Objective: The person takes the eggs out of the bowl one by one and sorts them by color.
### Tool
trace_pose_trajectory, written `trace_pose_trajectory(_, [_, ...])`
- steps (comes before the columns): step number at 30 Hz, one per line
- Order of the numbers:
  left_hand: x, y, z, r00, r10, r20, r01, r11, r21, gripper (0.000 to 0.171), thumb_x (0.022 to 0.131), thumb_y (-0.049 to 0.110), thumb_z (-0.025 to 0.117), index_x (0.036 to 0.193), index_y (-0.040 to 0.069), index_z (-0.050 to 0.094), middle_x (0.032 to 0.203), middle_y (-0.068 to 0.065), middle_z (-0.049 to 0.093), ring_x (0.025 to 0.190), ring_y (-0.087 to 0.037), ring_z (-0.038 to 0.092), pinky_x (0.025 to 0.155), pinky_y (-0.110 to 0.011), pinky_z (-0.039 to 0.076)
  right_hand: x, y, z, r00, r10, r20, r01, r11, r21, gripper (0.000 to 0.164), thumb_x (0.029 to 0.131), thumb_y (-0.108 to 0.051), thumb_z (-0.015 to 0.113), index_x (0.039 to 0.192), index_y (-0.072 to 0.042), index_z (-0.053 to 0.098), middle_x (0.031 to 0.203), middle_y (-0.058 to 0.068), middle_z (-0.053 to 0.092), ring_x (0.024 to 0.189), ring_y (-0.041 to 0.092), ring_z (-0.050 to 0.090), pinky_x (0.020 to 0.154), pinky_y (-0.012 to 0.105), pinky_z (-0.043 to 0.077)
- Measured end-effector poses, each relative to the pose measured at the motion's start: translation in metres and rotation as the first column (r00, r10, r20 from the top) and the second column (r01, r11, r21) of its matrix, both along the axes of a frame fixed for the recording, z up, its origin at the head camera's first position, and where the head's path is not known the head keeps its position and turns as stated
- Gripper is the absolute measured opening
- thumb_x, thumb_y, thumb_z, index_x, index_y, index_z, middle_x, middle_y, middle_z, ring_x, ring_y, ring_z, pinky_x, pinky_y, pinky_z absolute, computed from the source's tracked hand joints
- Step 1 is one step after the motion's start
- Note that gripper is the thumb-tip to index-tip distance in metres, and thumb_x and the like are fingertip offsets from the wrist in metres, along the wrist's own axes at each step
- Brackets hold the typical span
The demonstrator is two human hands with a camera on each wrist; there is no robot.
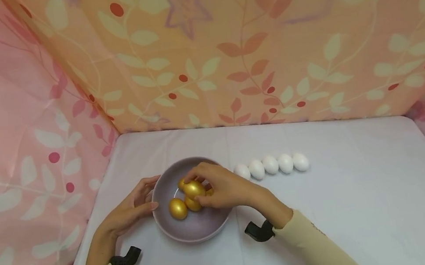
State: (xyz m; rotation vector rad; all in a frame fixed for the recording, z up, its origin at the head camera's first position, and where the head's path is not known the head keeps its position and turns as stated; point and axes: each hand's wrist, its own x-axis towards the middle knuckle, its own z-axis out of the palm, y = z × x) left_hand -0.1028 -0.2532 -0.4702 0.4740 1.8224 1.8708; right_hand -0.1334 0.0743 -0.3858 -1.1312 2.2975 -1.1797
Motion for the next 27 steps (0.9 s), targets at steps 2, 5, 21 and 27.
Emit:
trace_pose_trajectory(2, [0.001, -0.001, 0.0, 1.0, 0.002, -0.003, -0.002, 1.0, 0.005, 0.066, 0.097, 0.001, 0.059, 0.154, 0.011, 0.026, 0.162, -0.017, 0.028, 0.143, -0.022, 0.042, 0.099, -0.034, 0.052, 0.004, -0.001, -0.004, 1.0, -0.02, -0.012, 0.019, 0.999, -0.042, 0.041, 0.088, -0.015, 0.074, 0.126, -0.021, 0.06, 0.124, -0.007, 0.06, 0.115, 0.012, 0.062, 0.089, 0.03, 0.057])
trace_pose_trajectory(5, [0.0, 0.0, 0.001, 1.0, 0.0, -0.004, 0.001, 1.0, 0.011, 0.066, 0.097, 0.001, 0.058, 0.154, 0.011, 0.026, 0.161, -0.016, 0.029, 0.141, -0.019, 0.044, 0.099, -0.034, 0.052, 0.009, -0.003, -0.01, 0.998, -0.061, -0.026, 0.059, 0.993, -0.098, 0.041, 0.089, -0.015, 0.075, 0.127, -0.022, 0.06, 0.124, -0.008, 0.06, 0.117, 0.011, 0.062, 0.091, 0.028, 0.056])
trace_pose_trajectory(21, [0.0, -0.005, -0.002, 0.999, -0.023, -0.029, 0.023, 1.0, 0.003, 0.066, 0.098, -0.001, 0.056, 0.155, 0.01, 0.024, 0.161, -0.018, 0.029, 0.143, -0.016, 0.042, 0.103, -0.03, 0.049, 0.028, 0.01, -0.016, 0.977, -0.208, 0.048, 0.213, 0.93, -0.299, 0.043, 0.091, -0.017, 0.075, 0.13, -0.024, 0.059, 0.129, -0.006, 0.059, 0.117, 0.011, 0.061, 0.093, 0.029, 0.057])
trace_pose_trajectory(27, [0.0, -0.003, -0.002, 1.0, -0.027, 0.002, 0.027, 0.999, 0.021, 0.068, 0.098, 0.001, 0.057, 0.156, 0.012, 0.023, 0.162, -0.016, 0.028, 0.143, -0.017, 0.042, 0.101, -0.033, 0.05, 0.033, 0.019, -0.019, 0.962, -0.256, 0.094, 0.273, 0.907, -0.319, 0.043, 0.091, -0.015, 0.075, 0.13, -0.023, 0.059, 0.13, -0.006, 0.059, 0.118, 0.013, 0.061, 0.094, 0.031, 0.057])
